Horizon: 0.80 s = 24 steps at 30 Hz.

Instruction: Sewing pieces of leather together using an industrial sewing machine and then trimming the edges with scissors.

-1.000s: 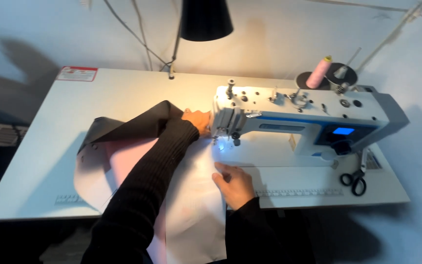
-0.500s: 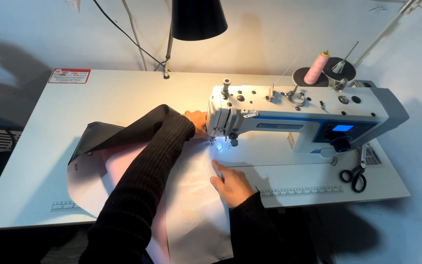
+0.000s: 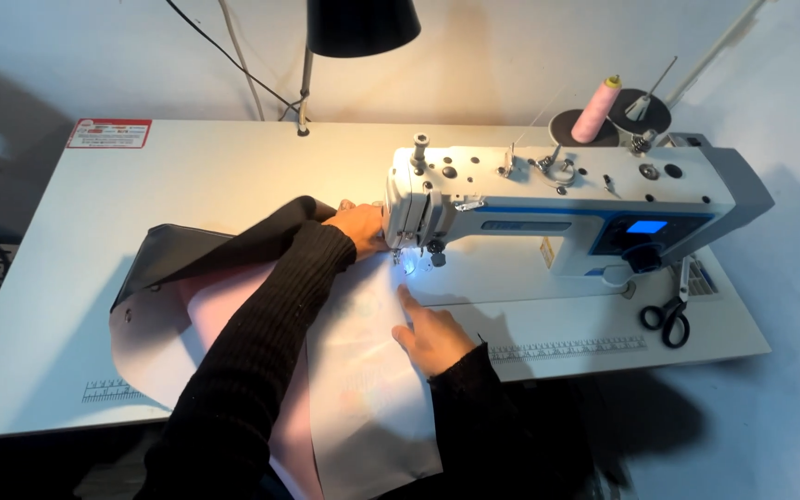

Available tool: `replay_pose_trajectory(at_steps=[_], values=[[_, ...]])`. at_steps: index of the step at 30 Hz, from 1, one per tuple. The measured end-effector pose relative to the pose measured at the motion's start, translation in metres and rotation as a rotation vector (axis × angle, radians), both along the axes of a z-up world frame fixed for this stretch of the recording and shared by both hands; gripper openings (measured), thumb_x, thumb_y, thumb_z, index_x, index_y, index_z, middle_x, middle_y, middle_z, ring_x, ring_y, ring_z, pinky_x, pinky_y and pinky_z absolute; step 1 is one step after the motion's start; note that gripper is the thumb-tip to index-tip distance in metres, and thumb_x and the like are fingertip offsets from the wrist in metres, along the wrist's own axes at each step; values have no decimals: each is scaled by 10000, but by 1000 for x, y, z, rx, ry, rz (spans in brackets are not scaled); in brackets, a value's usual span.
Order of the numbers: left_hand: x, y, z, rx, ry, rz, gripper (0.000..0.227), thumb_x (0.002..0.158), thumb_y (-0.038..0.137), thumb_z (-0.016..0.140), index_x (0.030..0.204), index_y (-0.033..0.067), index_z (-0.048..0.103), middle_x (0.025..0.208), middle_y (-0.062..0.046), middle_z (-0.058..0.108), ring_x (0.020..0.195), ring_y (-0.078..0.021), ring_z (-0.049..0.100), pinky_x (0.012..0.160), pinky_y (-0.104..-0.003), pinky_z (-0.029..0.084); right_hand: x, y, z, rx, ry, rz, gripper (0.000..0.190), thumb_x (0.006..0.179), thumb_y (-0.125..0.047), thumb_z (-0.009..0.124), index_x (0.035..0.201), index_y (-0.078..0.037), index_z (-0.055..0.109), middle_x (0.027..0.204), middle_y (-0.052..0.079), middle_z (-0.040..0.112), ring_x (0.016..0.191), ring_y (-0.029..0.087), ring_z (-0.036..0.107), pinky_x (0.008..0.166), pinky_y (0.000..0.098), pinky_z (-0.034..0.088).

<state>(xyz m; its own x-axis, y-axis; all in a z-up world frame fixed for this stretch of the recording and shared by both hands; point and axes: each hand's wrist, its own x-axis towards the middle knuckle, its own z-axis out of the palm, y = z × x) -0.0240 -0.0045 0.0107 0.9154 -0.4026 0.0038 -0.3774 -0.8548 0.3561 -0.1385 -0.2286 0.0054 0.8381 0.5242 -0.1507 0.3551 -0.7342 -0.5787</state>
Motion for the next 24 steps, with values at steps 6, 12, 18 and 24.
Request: replay_pose_trajectory(at_steps=[6,12,18,24], values=[[-6,3,-15,-51,-110,86,194,868,237,689,1004,100,707,998,-113,710,991,-325,671,851,-502,427,4,-2,-16,67,-67,51,681,908,-244,663,1503,-69,384,1321,300,589,1223,460,566,1032,471,452],[-8,2,-6,-40,-188,89,136,821,118,662,947,99,710,915,-97,725,952,-273,692,1009,-503,375,8,7,2,-39,-33,27,697,918,-267,644,1530,-99,356,1085,282,675,1074,466,635,948,501,491],[21,9,-23,48,-211,78,136,840,96,643,952,106,718,923,-122,735,1010,-290,695,1158,-525,335,21,13,4,-71,2,24,715,932,-283,623,1552,-95,322,920,277,704,968,473,664,882,524,504],[27,13,-13,-20,-276,11,145,850,51,594,926,90,712,943,-131,740,991,-329,693,1157,-604,273,26,27,13,-73,38,1,715,921,-292,626,1549,-111,335,923,270,707,947,466,673,872,516,514]])
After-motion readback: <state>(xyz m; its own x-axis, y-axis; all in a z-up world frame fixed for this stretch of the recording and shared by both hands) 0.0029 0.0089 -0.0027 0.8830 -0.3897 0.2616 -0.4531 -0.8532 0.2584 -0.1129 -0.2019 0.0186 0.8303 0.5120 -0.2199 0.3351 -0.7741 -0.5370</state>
